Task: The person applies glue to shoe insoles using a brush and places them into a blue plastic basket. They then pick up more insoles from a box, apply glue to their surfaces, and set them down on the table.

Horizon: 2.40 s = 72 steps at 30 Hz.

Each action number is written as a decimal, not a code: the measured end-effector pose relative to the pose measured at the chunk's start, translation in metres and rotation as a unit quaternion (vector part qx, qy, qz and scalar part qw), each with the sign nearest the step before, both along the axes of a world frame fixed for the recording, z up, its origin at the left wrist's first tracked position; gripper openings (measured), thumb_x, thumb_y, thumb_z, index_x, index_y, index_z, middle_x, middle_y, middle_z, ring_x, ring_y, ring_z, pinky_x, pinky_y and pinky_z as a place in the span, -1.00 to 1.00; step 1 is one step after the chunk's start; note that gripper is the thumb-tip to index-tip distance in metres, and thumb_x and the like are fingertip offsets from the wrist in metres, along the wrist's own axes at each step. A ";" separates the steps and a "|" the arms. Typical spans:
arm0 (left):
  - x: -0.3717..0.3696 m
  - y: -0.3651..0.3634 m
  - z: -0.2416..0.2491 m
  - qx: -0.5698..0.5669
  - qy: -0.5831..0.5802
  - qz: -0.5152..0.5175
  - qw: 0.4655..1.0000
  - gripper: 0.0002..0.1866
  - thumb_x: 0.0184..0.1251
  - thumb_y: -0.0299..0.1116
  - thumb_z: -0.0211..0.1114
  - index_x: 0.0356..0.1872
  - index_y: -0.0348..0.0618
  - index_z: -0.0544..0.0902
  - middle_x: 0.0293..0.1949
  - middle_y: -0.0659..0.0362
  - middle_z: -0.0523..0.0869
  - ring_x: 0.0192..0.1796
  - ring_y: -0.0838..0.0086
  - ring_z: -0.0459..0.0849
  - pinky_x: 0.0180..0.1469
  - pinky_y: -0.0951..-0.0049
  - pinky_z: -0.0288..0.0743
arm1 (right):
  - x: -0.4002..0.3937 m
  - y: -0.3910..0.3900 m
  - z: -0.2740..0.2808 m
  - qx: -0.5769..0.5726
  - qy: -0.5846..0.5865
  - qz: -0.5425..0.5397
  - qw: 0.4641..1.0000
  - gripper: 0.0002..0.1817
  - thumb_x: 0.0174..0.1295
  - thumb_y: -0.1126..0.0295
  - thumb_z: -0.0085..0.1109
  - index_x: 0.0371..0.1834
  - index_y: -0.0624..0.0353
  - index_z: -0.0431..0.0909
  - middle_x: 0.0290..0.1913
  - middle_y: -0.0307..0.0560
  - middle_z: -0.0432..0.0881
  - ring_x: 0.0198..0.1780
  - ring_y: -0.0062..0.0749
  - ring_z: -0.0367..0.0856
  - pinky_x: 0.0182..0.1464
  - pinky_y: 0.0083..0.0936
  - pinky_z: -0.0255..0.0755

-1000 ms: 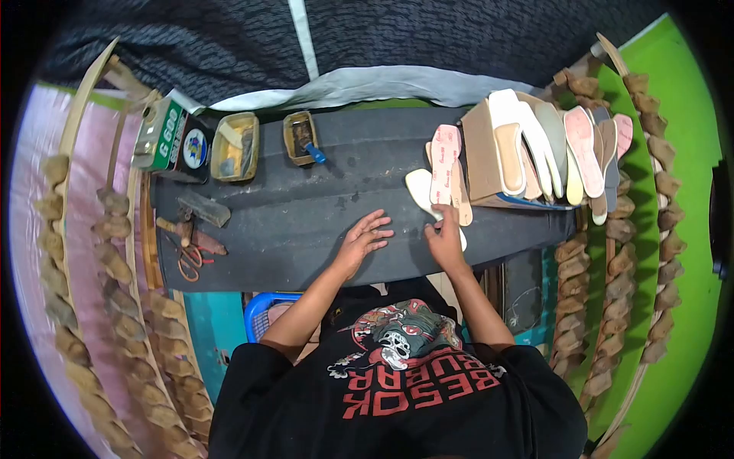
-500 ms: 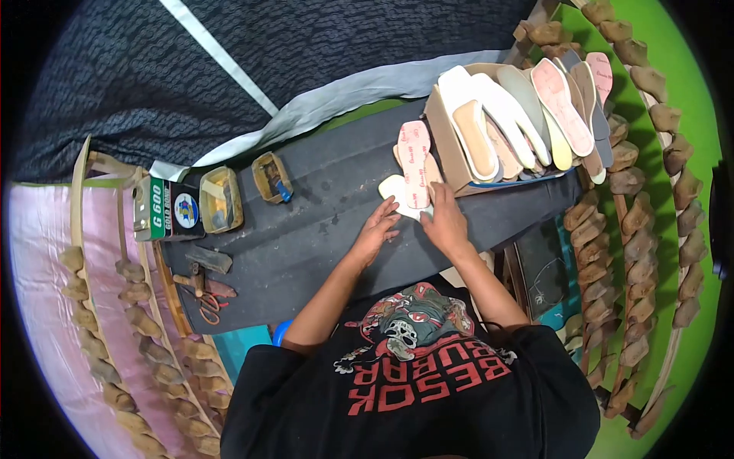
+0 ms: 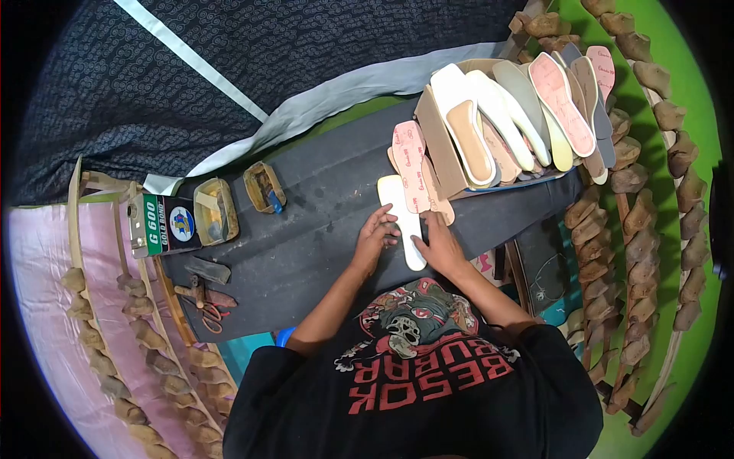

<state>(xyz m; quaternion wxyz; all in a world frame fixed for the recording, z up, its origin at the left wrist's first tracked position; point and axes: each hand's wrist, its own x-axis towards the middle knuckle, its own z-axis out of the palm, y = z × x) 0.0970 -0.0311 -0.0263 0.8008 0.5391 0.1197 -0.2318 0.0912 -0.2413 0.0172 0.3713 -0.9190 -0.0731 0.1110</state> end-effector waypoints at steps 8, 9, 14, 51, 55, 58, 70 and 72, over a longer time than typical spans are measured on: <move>0.015 -0.004 0.003 -0.013 -0.058 -0.042 0.997 -0.29 0.56 -0.39 0.10 0.69 -0.04 0.17 0.51 0.12 0.43 0.28 0.40 0.61 0.18 0.37 0.58 | 0.024 0.002 0.026 -0.056 -0.029 -0.129 0.990 -0.39 0.31 0.38 0.34 0.39 0.25 0.34 0.25 0.26 0.50 0.24 0.25 0.58 0.20 0.00 0.53; 0.019 -0.006 0.006 -0.020 -0.064 -0.043 0.997 -0.28 0.56 -0.38 0.10 0.70 -0.02 0.15 0.54 0.11 0.41 0.30 0.40 0.60 0.19 0.36 0.57 | 0.024 0.002 0.031 -0.079 -0.020 -0.125 0.989 -0.37 0.31 0.38 0.34 0.41 0.23 0.33 0.27 0.26 0.48 0.25 0.25 0.57 0.21 0.01 0.54; 0.033 -0.021 0.028 0.040 -0.121 -0.125 0.984 -0.24 0.55 -0.37 0.09 0.73 0.12 0.09 0.59 0.15 0.35 0.30 0.44 0.59 0.21 0.36 0.57 | 0.013 0.012 0.016 -0.190 0.006 -0.088 0.978 -0.27 0.28 0.37 0.34 0.52 0.05 0.26 0.47 0.14 0.34 0.32 0.28 0.50 0.21 0.08 0.57; 0.017 0.001 -0.006 0.073 0.039 -0.002 0.997 -0.44 0.71 0.03 -0.10 0.21 -0.22 0.67 -0.15 0.17 0.77 -0.18 0.55 0.64 -0.14 0.47 0.49 | 0.022 0.038 -0.010 0.436 0.260 -0.110 0.855 -0.81 0.48 0.46 0.26 0.07 0.25 0.57 -0.17 -0.17 0.76 -0.34 -0.62 0.62 -0.30 -0.62 0.50; 0.016 0.019 0.018 -0.113 0.049 0.066 0.990 -0.24 0.73 0.22 -0.30 0.37 -0.31 0.50 0.14 -0.01 0.74 0.11 0.23 0.76 0.19 0.22 0.67 | 0.009 0.057 -0.001 0.448 0.323 -0.025 0.834 -0.79 0.45 0.46 0.31 0.06 0.21 0.56 -0.21 -0.23 0.74 -0.34 -0.61 0.66 -0.26 -0.63 0.55; 0.012 0.038 0.029 -0.199 0.043 -0.006 0.979 -0.23 0.72 0.26 -0.32 0.33 -0.27 0.55 0.09 0.03 0.74 0.06 0.27 0.77 0.11 0.21 0.71 | 0.001 0.070 0.013 0.411 0.343 -0.033 0.844 -0.78 0.45 0.44 0.33 0.06 0.23 0.56 -0.25 -0.20 0.73 -0.39 -0.61 0.63 -0.30 -0.64 0.54; -0.008 0.072 0.016 -0.199 0.046 0.100 0.974 -0.30 0.73 0.24 -0.30 0.30 -0.14 0.57 0.00 0.14 0.75 -0.13 0.38 0.76 -0.05 0.26 0.77 | 0.044 0.091 0.006 0.365 0.220 -0.108 0.898 -0.62 0.55 0.40 0.10 0.37 0.20 0.39 -0.09 -0.13 0.67 -0.43 -0.57 0.58 -0.36 -0.61 0.48; -0.018 0.081 0.017 -0.192 0.058 0.098 0.975 -0.31 0.73 0.23 -0.29 0.32 -0.13 0.56 0.00 0.14 0.75 -0.13 0.38 0.76 -0.08 0.25 0.77 | 0.056 0.106 0.010 0.363 0.218 -0.098 0.901 -0.50 0.50 0.40 0.16 0.45 0.21 0.34 -0.03 -0.12 0.67 -0.39 -0.56 0.61 -0.34 -0.62 0.48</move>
